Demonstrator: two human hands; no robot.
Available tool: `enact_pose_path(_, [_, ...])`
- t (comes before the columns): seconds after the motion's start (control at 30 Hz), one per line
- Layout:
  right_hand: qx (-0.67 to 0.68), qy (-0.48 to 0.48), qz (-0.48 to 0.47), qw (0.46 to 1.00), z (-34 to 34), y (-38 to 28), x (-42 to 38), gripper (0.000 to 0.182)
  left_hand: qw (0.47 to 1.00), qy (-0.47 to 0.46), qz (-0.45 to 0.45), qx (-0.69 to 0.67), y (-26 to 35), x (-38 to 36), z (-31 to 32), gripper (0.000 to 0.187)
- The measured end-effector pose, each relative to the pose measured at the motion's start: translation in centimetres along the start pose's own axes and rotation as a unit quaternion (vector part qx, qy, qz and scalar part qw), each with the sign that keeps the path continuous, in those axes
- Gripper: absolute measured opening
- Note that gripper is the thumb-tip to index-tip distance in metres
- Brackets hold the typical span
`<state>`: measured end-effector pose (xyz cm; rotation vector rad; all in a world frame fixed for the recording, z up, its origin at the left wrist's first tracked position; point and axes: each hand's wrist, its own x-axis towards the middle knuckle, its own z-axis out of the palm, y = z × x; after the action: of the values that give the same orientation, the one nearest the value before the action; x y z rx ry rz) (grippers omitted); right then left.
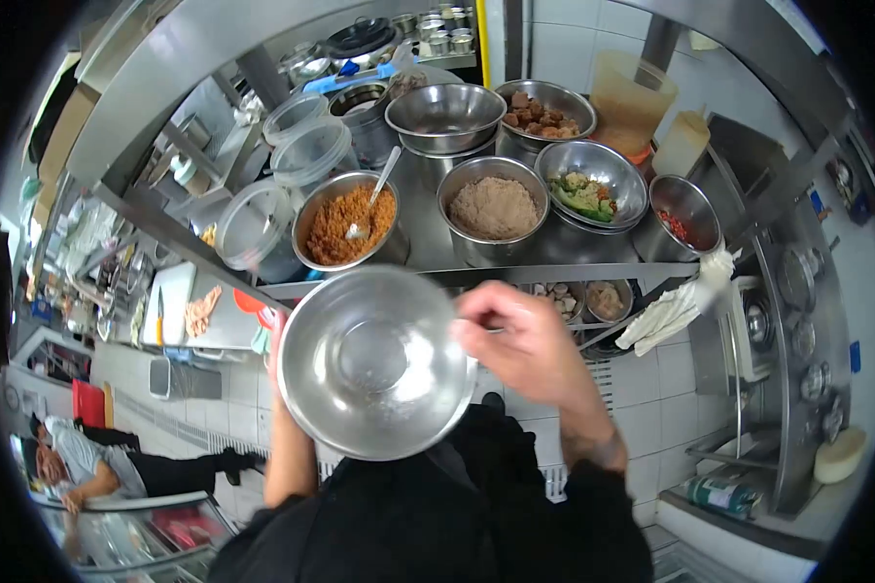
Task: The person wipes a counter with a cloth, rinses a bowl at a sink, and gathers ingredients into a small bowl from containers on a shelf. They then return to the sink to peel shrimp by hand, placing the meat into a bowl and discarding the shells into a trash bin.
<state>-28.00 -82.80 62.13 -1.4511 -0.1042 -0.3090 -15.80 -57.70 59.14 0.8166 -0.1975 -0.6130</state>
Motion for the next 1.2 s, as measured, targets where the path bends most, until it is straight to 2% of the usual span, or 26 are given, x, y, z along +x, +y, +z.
enact_pose_path(0.03, [-0.062,-0.046,-0.002,0.997,1.0,-1.3,1.8,0.017,1.0,-0.008,-0.005,0.004,-0.9,-0.7,-1.9,0.061])
enact_pose_path(0.07, [-0.204,-0.074,-0.038,0.975,1.5,-2.5,3.8,0.022,1.0,0.021,-0.001,0.008,-1.8,-1.2,-3.5,0.061])
enact_pose_path(0.1, [-0.34,-0.073,-0.103,0.932,1.9,-3.4,6.1,0.029,0.999,0.052,0.005,0.011,-2.6,-1.7,-4.8,0.062])
enact_pose_path(0.13, [-0.427,-0.055,-0.232,0.872,2.1,-3.1,9.0,0.032,0.996,0.086,0.011,0.012,-3.5,-2.4,-5.8,0.063])
enact_pose_path(0.17, [-0.472,-0.078,-0.22,0.85,2.7,-3.6,11.4,0.028,0.992,0.122,0.017,0.012,-4.3,-3.1,-6.7,0.064])
enact_pose_path(0.2, [-0.562,-0.088,-0.291,0.769,2.7,-3.0,14.2,0.024,0.987,0.161,0.022,0.012,-4.8,-3.9,-7.3,0.065])
enact_pose_path(0.23, [-0.639,-0.135,-0.3,0.695,2.5,-2.7,16.5,0.022,0.979,0.201,0.028,0.008,-5.0,-4.5,-7.7,0.066])
enact_pose_path(0.27, [-0.694,-0.15,-0.298,0.637,2.5,-2.0,18.3,0.019,0.961,0.058,-0.028,-0.27,-3.3,-4.6,-6.0,0.073])
enact_pose_path(0.33, [-0.759,-0.198,-0.292,0.548,2.0,-1.0,20.4,0.016,0.979,-0.015,-0.027,-0.201,-1.9,-4.6,-5.9,0.079])
enact_pose_path(0.37, [-0.76,-0.209,-0.301,0.538,2.3,-1.4,20.8,0.016,0.975,-0.06,-0.031,-0.212,-1.9,-4.5,-6.5,0.084])
enact_pose_path(0.43, [-0.798,-0.268,-0.158,0.516,3.1,-2.0,20.9,0.017,0.98,-0.047,-0.028,-0.191,-2.3,-4.1,-7.8,0.086])
enact_pose_path(0.47, [-0.799,-0.279,-0.166,0.507,3.1,-2.5,20.9,0.017,0.986,-0.034,-0.041,-0.159,-2.4,-3.9,-8.2,0.089])
enact_pose_path(0.53, [-0.732,-0.267,-0.155,0.608,3.2,-4.0,20.4,0.015,0.993,-0.029,-0.034,-0.109,-1.0,-3.1,-6.6,0.085])
enact_pose_path(0.57, [-0.732,-0.274,-0.157,0.604,3.7,-4.9,19.7,0.015,0.993,-0.035,-0.036,-0.109,-0.3,-2.7,-6.1,0.084])
enact_pose_path(0.63, [-0.73,-0.176,-0.213,0.625,4.5,-6.3,18.4,0.012,0.992,-0.042,-0.04,-0.111,0.5,-2.1,-5.4,0.082])
enact_pose_path(0.67, [-0.73,-0.176,-0.211,0.625,4.5,-5.9,18.4,0.012,0.989,-0.061,-0.051,-0.127,0.8,-1.9,-5.2,0.077])
enact_pose_path(0.73, [-0.75,-0.116,-0.209,0.616,4.0,-3.9,18.2,0.012,0.984,-0.081,-0.07,-0.143,1.2,-1.8,-4.6,0.072])
enact_pose_path(0.87, [-0.718,-0.16,-0.195,0.648,3.7,-1.6,16.8,0.014,0.981,-0.077,-0.085,-0.153,1.8,-1.5,-3.9,0.071])
enact_pose_path(0.93, [-0.69,-0.229,-0.155,0.669,4.4,-2.7,15.8,0.013,0.981,-0.078,-0.086,-0.153,1.9,-1.5,-4.0,0.071])
enact_pose_path(1.0, [-0.693,-0.2,-0.16,0.674,4.1,-2.9,15.8,0.014,0.985,-0.083,-0.079,-0.131,2.1,-1.3,-4.6,0.076])
enact_pose_path(1.07, [-0.73,-0.125,-0.172,0.649,3.5,-2.6,16.5,0.015,0.987,-0.084,-0.077,-0.113,2.0,-1.4,-4.9,0.08])
enact_pose_path(1.13, [-0.714,-0.135,-0.162,0.668,3.8,-2.2,16.2,0.017,0.981,-0.1,-0.081,-0.145,2.3,-1.4,-4.7,0.072])
enact_pose_path(1.2, [-0.641,-0.191,-0.149,0.728,4.3,-2.0,15.6,0.018,0.984,-0.09,-0.065,-0.139,2.8,-1.4,-4.0,0.073])
